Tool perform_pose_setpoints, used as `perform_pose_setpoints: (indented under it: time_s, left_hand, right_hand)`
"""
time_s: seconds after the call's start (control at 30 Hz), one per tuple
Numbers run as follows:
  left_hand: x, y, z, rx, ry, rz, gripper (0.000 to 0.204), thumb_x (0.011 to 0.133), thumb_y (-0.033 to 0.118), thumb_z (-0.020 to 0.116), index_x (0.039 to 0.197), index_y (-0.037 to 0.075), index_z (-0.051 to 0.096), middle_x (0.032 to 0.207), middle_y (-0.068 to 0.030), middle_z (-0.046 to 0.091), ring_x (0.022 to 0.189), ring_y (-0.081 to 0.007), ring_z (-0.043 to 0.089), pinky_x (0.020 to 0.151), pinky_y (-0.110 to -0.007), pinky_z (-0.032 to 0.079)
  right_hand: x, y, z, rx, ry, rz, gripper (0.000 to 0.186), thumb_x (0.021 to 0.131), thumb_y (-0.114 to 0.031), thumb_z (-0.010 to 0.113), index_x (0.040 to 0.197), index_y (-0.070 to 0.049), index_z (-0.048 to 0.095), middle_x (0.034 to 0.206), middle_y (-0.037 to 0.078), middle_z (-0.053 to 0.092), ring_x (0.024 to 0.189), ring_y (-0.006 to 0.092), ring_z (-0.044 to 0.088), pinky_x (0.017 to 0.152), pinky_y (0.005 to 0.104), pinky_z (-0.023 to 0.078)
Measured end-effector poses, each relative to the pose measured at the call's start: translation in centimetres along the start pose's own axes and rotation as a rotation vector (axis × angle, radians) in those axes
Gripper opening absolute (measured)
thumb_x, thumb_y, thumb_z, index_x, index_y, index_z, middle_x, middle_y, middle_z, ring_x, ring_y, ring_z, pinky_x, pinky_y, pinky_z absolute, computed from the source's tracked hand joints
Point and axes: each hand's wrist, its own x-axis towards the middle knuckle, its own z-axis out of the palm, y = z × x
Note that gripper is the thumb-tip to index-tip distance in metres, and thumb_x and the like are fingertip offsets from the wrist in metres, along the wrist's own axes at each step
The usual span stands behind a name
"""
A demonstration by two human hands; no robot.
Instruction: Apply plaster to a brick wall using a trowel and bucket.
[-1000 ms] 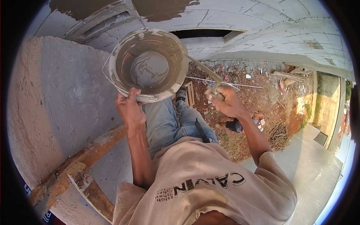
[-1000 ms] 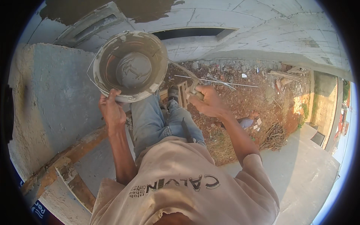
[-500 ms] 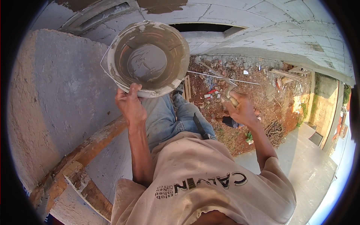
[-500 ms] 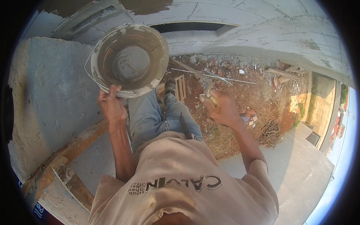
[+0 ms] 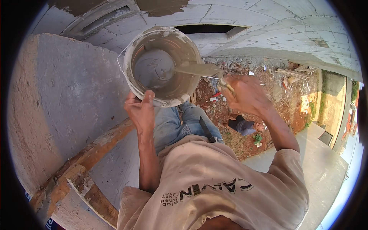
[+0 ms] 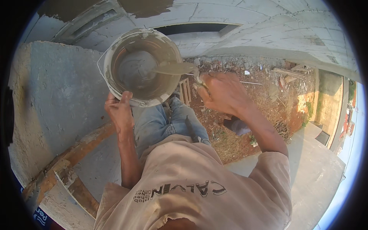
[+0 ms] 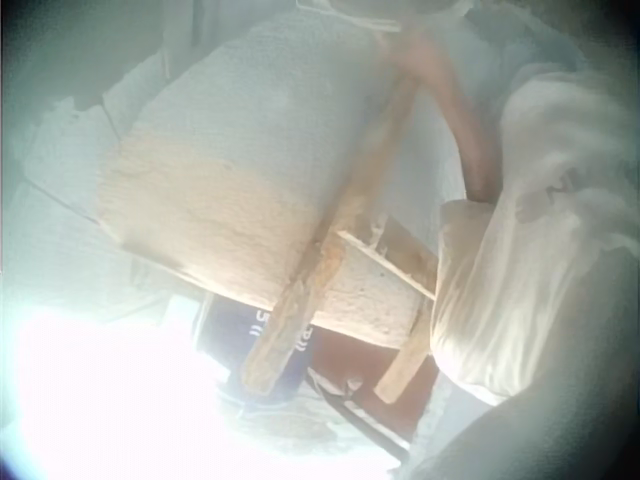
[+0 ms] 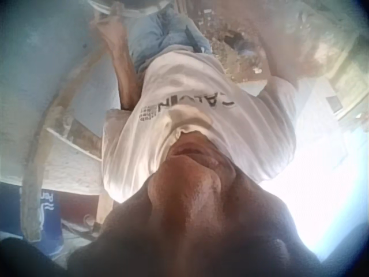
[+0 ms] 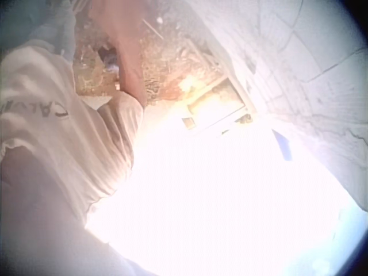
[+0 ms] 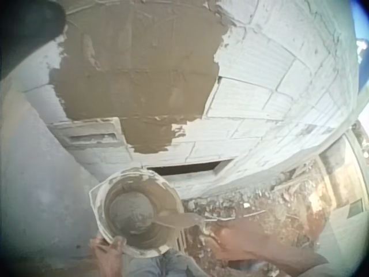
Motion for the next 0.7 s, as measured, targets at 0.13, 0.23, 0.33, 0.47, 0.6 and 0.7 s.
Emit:
perform_pose_setpoints:
  time_s: [0.13, 0.23, 0.33, 0.47, 0.6, 0.7]
  left_hand:
    - [-0.6, 0.7, 0.8, 0.04, -0.015, -0.074, 0.014, 0.086, -0.01, 0.065, 0.098, -0.006, 0.071, 0.087, -0.0027, 0.069, 0.078, -0.0074, 0.057, 0.073, -0.025, 0.048]
    - [-1.3, 1.5, 0.6, 0.127, -0.078, 0.033, 0.015, 0.084, -0.01, 0.066, 0.097, -0.006, 0.072, 0.087, -0.0034, 0.069, 0.076, -0.0076, 0.057, 0.07, -0.026, 0.048]
    - [-2.0, 2.3, 1.0, 0.222, -0.155, -0.006, 0.013, 0.082, -0.005, 0.07, 0.095, -0.008, 0.071, 0.082, -0.0052, 0.068, 0.073, -0.007, 0.056, 0.066, -0.028, 0.048]
    - [-2.1, 1.6, 1.0, 0.421, -0.184, 0.224, 0.016, 0.08, 0.0, 0.073, 0.091, -0.01, 0.068, 0.07, -0.0082, 0.063, 0.065, -0.0075, 0.053, 0.059, -0.031, 0.046]
    - [-2.2, 4.4, 2.0, 0.574, -0.311, 0.106, 0.022, 0.082, 0.001, 0.069, 0.101, -0.01, 0.073, 0.073, -0.0068, 0.07, 0.061, -0.0098, 0.057, 0.058, -0.03, 0.048]
    - [-1.6, 4.6, 2.4, 0.565, -0.332, 0.115, 0.023, 0.082, 0.0, 0.07, 0.101, -0.011, 0.073, 0.075, -0.008, 0.072, 0.062, -0.0101, 0.059, 0.058, -0.03, 0.049]
  right_hand:
    - [-1.5, -3.6, -0.2, 0.003, -0.439, -0.052, 0.029, 0.084, -0.02, 0.071, 0.093, 0.007, 0.07, 0.086, 0.024, 0.072, 0.084, 0.041, 0.073, 0.079, 0.0477, 0.056]
    - [-0.6, -2.1, 1.9, -0.061, -0.49, -0.093, 0.031, 0.083, -0.021, 0.072, 0.097, 0.006, 0.069, 0.09, 0.025, 0.071, 0.083, 0.0387, 0.073, 0.08, 0.0475, 0.056]
    - [1.4, 0.0, 4.2, -0.194, -0.3, -0.121, 0.029, 0.08, -0.019, 0.072, 0.097, 0.004, 0.069, 0.09, 0.025, 0.072, 0.082, 0.035, 0.074, 0.078, 0.0458, 0.057]
    - [3.3, 1.6, 5.6, -0.336, -0.089, -0.077, 0.029, 0.075, -0.015, 0.074, 0.096, 0.004, 0.069, 0.089, 0.022, 0.071, 0.079, 0.0347, 0.074, 0.073, 0.0435, 0.059]
    - [4.3, 2.6, 5.8, -0.399, 0.024, -0.017, 0.037, 0.077, -0.016, 0.074, 0.105, 0.005, 0.066, 0.097, 0.021, 0.068, 0.08, 0.0377, 0.072, 0.072, 0.0455, 0.058]
    - [4.9, 2.8, 5.4, -0.379, 0.171, 0.002, 0.04, 0.08, -0.017, 0.074, 0.113, 0.004, 0.064, 0.099, 0.021, 0.065, 0.083, 0.0378, 0.07, 0.072, 0.0475, 0.058]
